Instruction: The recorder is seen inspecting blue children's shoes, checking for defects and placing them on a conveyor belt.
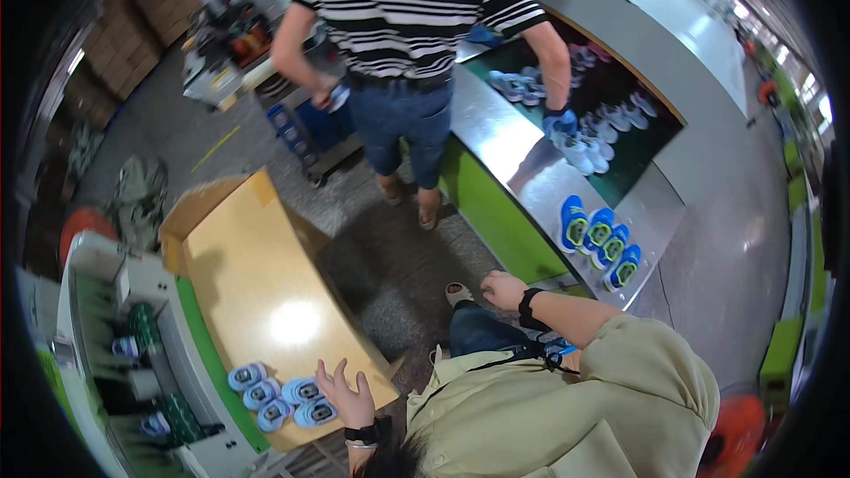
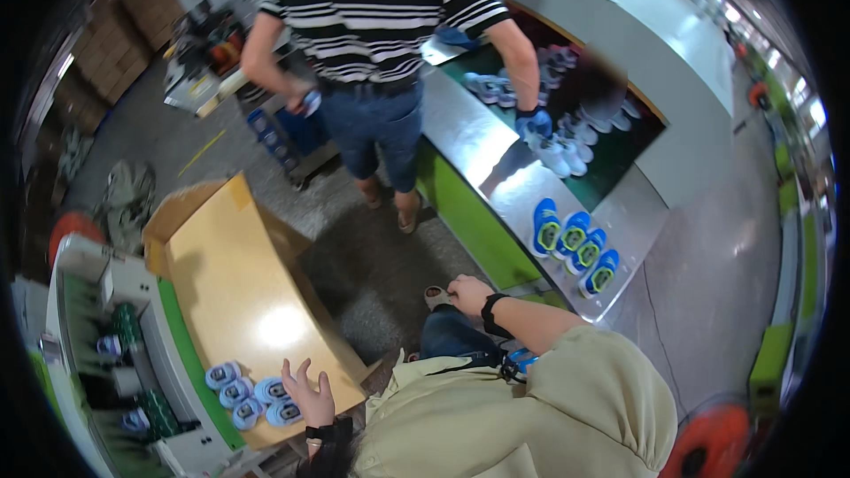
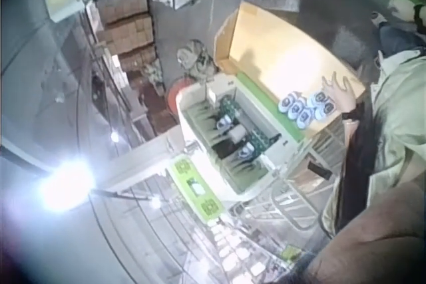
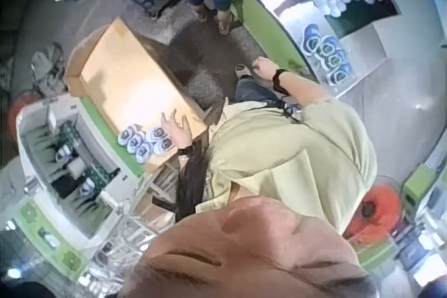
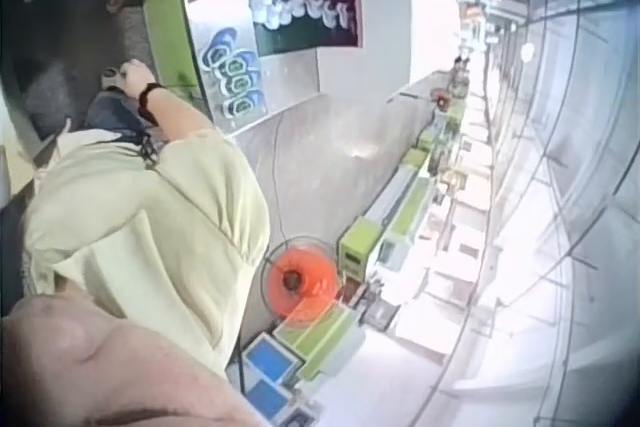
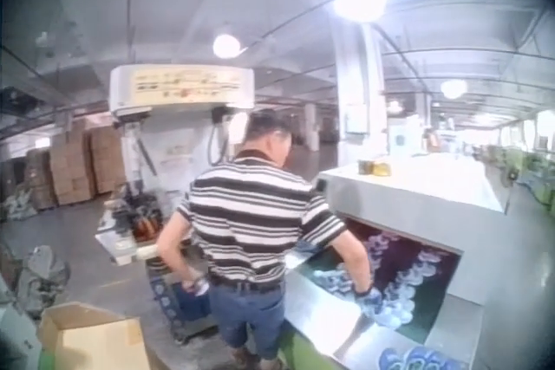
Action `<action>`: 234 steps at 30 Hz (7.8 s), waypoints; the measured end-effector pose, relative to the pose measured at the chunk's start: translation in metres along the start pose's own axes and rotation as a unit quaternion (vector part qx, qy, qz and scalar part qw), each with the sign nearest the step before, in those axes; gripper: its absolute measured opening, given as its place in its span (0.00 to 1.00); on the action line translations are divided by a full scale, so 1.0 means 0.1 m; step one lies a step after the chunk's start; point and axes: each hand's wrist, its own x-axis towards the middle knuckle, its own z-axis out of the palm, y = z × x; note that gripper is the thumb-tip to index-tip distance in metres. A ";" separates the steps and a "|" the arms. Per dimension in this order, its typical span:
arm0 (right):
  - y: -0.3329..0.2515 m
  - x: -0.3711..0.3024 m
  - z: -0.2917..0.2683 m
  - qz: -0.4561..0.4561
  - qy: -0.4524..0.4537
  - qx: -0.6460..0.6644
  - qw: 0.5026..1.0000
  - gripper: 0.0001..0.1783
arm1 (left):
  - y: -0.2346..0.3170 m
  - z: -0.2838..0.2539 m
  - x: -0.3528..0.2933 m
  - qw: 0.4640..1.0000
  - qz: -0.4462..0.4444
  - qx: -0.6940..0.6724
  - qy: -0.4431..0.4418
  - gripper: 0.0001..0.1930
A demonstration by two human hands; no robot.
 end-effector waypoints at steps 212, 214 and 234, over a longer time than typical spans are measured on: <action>-2.70 1.44 0.99 0.065 -0.108 0.451 0.883 0.29 | 0.30 1.81 0.41 0.437 -0.350 -0.802 0.210 0.20; -2.66 1.44 0.95 0.075 -0.118 0.476 0.868 0.30 | 0.30 1.83 0.42 0.426 -0.326 -0.806 0.250 0.20; -2.63 1.59 0.90 -0.078 -0.206 0.393 0.893 0.34 | 0.35 1.98 0.44 0.392 -0.301 -0.842 0.218 0.23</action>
